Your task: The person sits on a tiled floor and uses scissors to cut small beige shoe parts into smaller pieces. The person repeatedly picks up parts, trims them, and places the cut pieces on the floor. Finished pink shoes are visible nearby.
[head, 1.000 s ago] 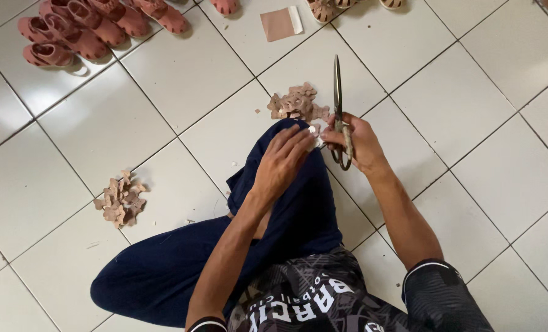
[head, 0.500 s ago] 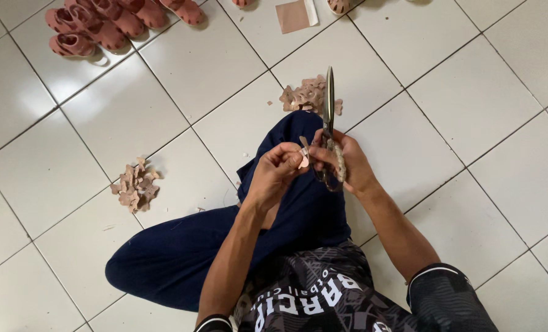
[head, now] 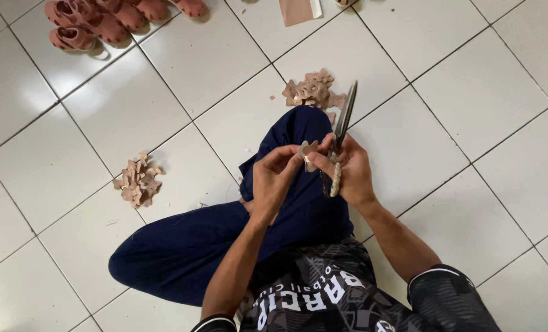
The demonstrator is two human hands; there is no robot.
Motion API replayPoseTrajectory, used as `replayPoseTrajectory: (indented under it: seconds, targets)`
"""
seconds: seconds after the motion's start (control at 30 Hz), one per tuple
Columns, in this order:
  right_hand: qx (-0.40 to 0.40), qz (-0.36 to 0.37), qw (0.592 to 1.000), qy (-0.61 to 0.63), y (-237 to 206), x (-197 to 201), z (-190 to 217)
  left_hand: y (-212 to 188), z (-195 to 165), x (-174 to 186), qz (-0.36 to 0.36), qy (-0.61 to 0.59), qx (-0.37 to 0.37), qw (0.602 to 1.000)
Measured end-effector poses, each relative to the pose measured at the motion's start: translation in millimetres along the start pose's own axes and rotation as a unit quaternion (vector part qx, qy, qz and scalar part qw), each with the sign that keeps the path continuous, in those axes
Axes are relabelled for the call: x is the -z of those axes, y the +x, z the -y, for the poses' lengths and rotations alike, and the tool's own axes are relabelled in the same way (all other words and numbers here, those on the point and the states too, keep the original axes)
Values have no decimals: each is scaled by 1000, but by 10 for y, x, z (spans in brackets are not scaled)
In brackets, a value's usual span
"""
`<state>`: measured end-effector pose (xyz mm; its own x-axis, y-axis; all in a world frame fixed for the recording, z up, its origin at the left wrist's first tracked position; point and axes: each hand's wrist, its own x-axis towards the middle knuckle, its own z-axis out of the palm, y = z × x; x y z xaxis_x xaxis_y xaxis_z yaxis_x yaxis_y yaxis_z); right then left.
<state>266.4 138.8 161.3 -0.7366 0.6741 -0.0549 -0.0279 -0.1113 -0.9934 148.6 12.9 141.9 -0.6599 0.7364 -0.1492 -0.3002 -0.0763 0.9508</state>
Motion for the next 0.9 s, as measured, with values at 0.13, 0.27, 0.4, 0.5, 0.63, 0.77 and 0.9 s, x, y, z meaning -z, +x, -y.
replayPoseTrajectory:
  seconds: [0.13, 0.27, 0.4, 0.5, 0.63, 0.77, 0.9]
  targets:
    - [50, -4, 996, 75, -48, -69, -12, -73, 47, -21, -14, -41, -16, 999]
    - [99, -19, 995, 20, -68, -77, -16, -101, 55, -34, 1, -24, -46, 999]
    - [109, -17, 993, 37, -91, -87, -13, -138, 41, -40, 3, -4, -59, 998]
    - [73, 7, 995, 61, -79, -66, 4, -149, 22, -34, -13, 0, -25, 1000]
    - [10, 16, 997, 70, -49, -3, 45, -160, -51, -21, 21, -78, -15, 997]
    - [-47, 52, 983, 170, 27, 36, 53, -146, -157, -9, 32, -114, 23, 993]
    - [-61, 66, 980, 175, 82, 63, -3, -96, -174, 15, 46, -146, 63, 986]
